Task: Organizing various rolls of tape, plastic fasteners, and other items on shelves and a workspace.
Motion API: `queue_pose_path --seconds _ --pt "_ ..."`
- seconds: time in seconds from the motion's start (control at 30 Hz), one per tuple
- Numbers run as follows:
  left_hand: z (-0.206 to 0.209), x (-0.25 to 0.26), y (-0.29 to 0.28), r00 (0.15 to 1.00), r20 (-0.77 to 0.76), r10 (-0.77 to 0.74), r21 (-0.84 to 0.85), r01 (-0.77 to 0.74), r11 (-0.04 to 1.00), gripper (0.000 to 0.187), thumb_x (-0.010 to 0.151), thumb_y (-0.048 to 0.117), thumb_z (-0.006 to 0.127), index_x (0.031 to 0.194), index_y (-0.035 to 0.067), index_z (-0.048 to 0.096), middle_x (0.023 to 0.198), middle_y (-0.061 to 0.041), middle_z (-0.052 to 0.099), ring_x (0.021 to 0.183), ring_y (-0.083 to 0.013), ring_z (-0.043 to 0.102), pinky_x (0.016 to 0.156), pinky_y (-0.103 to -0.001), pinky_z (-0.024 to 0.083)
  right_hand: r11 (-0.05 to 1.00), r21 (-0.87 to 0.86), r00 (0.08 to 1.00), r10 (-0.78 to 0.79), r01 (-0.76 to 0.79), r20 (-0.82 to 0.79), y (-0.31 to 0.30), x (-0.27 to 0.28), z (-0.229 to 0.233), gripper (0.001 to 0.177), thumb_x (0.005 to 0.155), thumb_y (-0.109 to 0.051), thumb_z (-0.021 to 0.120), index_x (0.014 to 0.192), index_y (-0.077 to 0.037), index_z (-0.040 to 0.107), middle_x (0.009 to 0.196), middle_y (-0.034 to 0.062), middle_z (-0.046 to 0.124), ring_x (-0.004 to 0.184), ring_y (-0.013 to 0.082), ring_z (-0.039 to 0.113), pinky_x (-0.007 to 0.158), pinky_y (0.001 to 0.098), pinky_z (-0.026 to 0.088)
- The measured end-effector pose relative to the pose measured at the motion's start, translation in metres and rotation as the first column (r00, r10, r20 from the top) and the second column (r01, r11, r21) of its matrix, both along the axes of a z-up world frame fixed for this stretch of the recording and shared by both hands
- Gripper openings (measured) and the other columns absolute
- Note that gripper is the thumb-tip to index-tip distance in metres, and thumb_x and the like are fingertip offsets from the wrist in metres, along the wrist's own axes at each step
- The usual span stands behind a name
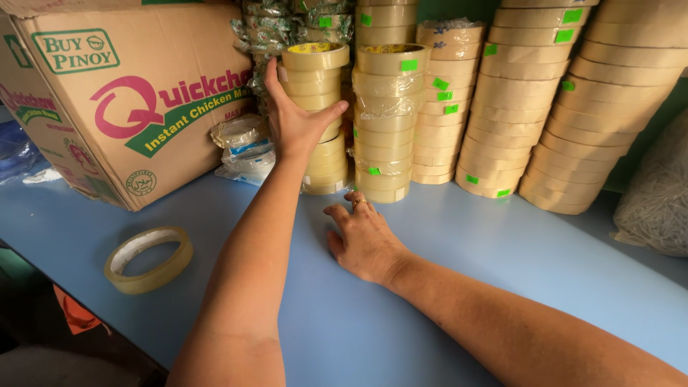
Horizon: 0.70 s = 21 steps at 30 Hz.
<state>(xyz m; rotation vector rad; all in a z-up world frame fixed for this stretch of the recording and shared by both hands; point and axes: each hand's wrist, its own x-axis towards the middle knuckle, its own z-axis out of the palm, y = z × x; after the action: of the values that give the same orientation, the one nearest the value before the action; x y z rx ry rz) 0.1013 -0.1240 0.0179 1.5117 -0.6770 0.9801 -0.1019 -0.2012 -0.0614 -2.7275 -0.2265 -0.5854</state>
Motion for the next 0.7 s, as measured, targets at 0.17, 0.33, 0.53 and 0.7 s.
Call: queue_pose_path --seconds 0.17,0.33,0.53,0.7 --pt "-0.002 0.002 -0.004 0.991 0.119 0.055 -0.004 -0.055 0.999 0.124 0.063 0.028 0.105 0.156 0.012 0.024 0.15 -0.024 0.05 0.135 -0.0421 0.055 0.113 -0.048 0.047 1.0 -0.011 1.0 0.008 -0.007 0.003 -0.001 0.003 -0.005 0.05 0.091 -0.02 0.063 0.139 -0.009 0.054 0.148 0.0322 0.037 0.138 0.0434 0.042 0.112 0.0497 0.037" --pt "-0.002 0.003 -0.005 0.986 0.158 0.055 0.023 -0.059 0.998 0.125 0.064 0.029 0.107 0.155 0.01 0.023 0.152 -0.025 0.047 0.136 -0.0434 0.053 0.113 -0.049 0.046 1.0 -0.02 1.0 -0.001 0.001 -0.005 -0.001 0.002 -0.003 0.05 0.091 -0.02 0.062 0.139 -0.009 0.054 0.148 0.0323 0.037 0.137 0.043 0.043 0.113 0.0495 0.037" --pt "-0.011 0.007 0.007 0.986 0.168 -0.023 0.091 0.008 0.996 0.135 0.062 0.033 0.11 0.158 0.01 0.017 0.153 -0.025 0.046 0.137 -0.0423 0.053 0.113 -0.048 0.047 1.0 -0.021 1.0 0.008 -0.008 -0.009 -0.001 0.002 -0.003 0.049 0.091 -0.02 0.062 0.139 -0.009 0.055 0.147 0.0319 0.038 0.136 0.0429 0.045 0.112 0.0492 0.038" --pt "-0.007 0.0 0.015 0.995 0.023 -0.101 0.172 0.096 0.98 0.137 0.062 0.032 0.107 0.159 0.013 0.012 0.145 -0.023 0.059 0.128 -0.0379 0.064 0.107 -0.047 0.052 0.999 -0.036 1.0 -0.002 0.002 0.004 -0.004 0.004 -0.004 0.05 0.091 -0.021 0.063 0.138 -0.009 0.055 0.146 0.0324 0.039 0.137 0.0435 0.043 0.112 0.0498 0.037"
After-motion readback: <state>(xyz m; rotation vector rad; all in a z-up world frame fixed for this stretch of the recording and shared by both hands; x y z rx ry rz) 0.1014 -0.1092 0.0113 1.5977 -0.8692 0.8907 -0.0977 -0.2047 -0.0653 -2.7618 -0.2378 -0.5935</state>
